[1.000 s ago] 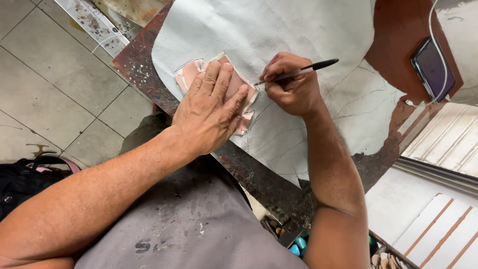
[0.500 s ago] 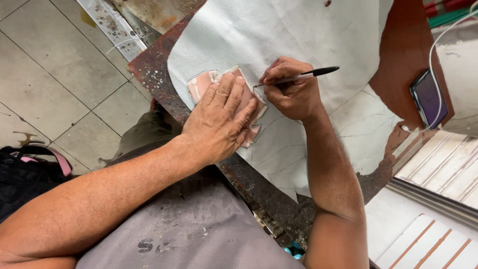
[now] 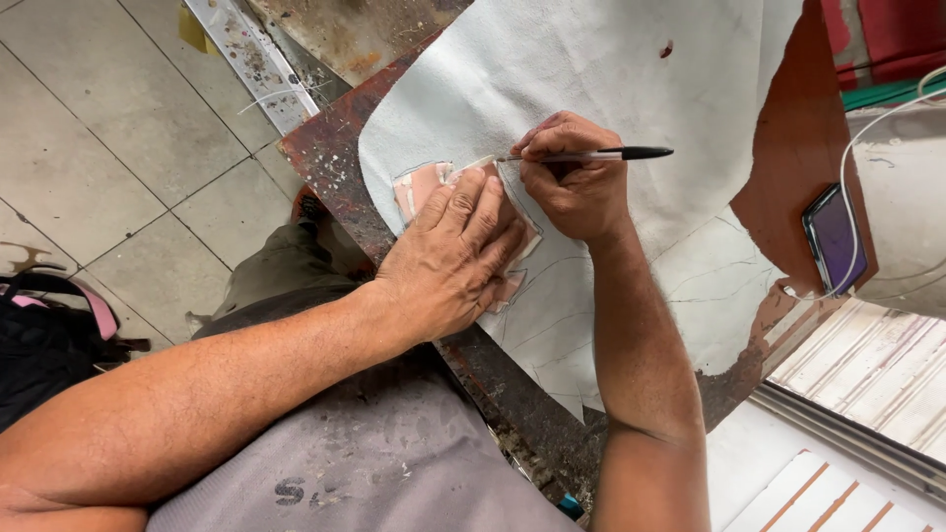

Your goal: The person uses a pen to trace the outline of a pink material onto a white sheet. They hold the pink material steady with one hand while drawing with the other, then reposition the material to continue marking different sections.

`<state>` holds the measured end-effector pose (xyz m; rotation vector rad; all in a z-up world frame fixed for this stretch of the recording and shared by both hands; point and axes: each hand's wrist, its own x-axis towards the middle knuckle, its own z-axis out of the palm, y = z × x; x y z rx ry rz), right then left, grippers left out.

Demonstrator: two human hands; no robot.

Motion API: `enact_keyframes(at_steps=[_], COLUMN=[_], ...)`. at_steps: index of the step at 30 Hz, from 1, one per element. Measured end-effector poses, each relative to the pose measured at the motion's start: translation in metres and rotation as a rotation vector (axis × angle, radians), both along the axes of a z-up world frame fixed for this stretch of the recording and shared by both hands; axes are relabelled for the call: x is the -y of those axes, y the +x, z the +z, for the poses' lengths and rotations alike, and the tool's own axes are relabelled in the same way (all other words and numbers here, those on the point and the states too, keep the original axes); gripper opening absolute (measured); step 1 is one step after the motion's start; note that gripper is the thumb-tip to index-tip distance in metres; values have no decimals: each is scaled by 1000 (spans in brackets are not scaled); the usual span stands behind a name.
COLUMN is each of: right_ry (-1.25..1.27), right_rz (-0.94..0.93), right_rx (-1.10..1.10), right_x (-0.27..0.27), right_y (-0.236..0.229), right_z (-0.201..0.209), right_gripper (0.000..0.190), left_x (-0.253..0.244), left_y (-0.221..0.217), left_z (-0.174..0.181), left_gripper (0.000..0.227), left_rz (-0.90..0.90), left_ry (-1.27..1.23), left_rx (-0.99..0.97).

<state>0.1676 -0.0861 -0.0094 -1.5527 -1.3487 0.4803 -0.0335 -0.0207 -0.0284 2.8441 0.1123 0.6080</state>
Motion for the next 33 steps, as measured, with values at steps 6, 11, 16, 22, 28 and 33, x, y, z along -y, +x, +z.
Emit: enact_keyframes(at_steps=[6, 11, 16, 22, 28, 33], right_ry=[32, 21, 27, 42, -1, -11], right_rz=[-20, -87, -142, -48, 12, 43], right_rx=[0, -61, -106, -8, 30, 45], right_x=[-2, 2, -3, -10, -21, -27], right_y=[-2, -5, -11, -14, -29, -40], right_z=[-6, -11, -14, -15, -4, 0], right_gripper=[14, 15, 19, 13, 12, 12], left_x=[-2, -1, -1, 3, 5, 8], left_y=[-1, 0, 0, 0, -1, 0], left_z=[-2, -5, -5, -14, -17, -23], left_gripper=[51, 55, 67, 56, 56, 56], left_rz=[-5, 7, 15, -36, -44, -79], left_ry=[-40, -19, 53, -35, -23, -30], left_rx=[57, 33, -55, -84, -62, -62])
